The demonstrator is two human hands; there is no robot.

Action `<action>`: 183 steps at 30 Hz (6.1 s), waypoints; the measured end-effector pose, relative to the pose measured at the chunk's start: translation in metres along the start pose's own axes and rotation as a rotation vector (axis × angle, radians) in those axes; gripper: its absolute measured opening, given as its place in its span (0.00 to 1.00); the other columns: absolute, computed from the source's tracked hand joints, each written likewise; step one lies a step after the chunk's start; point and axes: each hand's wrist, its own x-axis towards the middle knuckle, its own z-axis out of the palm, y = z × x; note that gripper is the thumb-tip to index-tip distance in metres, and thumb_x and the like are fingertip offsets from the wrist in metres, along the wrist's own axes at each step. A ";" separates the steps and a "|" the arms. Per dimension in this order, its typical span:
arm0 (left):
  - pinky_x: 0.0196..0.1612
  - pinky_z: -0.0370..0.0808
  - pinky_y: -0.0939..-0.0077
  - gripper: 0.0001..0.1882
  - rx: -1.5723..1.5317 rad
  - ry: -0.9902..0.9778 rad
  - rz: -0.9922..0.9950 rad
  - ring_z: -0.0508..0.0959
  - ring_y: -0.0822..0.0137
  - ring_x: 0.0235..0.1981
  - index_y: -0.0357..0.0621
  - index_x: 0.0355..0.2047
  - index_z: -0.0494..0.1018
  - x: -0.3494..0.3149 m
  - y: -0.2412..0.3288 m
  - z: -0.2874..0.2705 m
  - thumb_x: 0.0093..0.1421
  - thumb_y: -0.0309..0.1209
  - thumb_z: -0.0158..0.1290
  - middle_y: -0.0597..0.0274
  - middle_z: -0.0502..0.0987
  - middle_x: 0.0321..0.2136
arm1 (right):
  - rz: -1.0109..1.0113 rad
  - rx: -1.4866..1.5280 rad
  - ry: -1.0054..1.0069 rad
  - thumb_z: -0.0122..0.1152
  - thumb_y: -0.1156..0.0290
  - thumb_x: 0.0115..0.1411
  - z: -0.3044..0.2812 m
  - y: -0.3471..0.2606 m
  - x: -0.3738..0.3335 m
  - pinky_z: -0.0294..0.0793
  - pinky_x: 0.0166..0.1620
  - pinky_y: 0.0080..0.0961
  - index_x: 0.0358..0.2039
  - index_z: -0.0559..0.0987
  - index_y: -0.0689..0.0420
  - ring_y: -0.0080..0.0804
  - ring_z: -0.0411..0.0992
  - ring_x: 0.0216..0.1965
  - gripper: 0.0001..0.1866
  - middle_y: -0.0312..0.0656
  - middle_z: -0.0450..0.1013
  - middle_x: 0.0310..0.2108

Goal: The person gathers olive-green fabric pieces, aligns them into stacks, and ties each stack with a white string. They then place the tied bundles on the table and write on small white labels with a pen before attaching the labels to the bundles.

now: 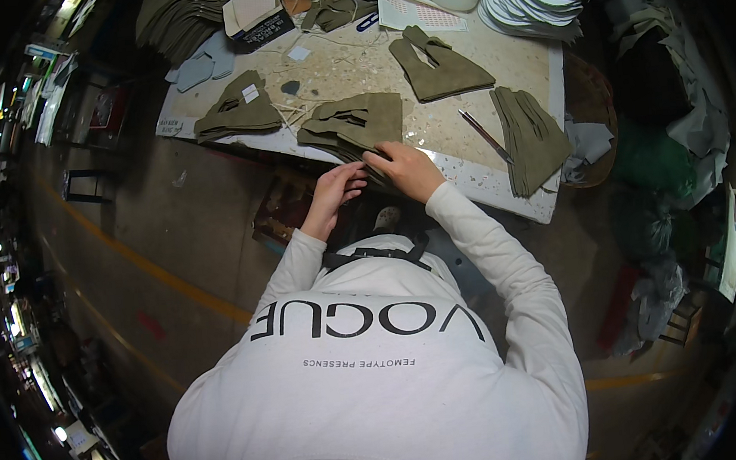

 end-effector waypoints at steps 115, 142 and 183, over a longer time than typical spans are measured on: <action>0.31 0.73 0.90 0.15 0.008 -0.020 -0.041 0.76 0.80 0.28 0.41 0.46 0.74 0.002 -0.002 -0.004 0.65 0.34 0.44 0.66 0.78 0.33 | 0.175 0.003 -0.101 0.66 0.65 0.48 -0.007 -0.004 -0.005 0.73 0.40 0.32 0.43 0.73 0.53 0.39 0.70 0.41 0.20 0.41 0.67 0.38; 0.32 0.73 0.89 0.14 -0.045 0.028 0.006 0.76 0.78 0.31 0.43 0.47 0.72 0.001 -0.008 -0.007 0.65 0.33 0.45 0.66 0.78 0.34 | 0.142 0.047 0.019 0.59 0.72 0.54 -0.083 0.069 0.114 0.74 0.39 0.36 0.43 0.77 0.55 0.49 0.75 0.34 0.14 0.50 0.76 0.34; 0.35 0.73 0.88 0.16 -0.045 -0.008 -0.031 0.77 0.78 0.34 0.40 0.48 0.72 0.003 -0.006 -0.008 0.65 0.34 0.45 0.64 0.78 0.38 | 0.144 0.000 -0.053 0.64 0.73 0.47 0.014 -0.004 -0.012 0.71 0.42 0.32 0.46 0.73 0.57 0.40 0.68 0.41 0.23 0.41 0.66 0.36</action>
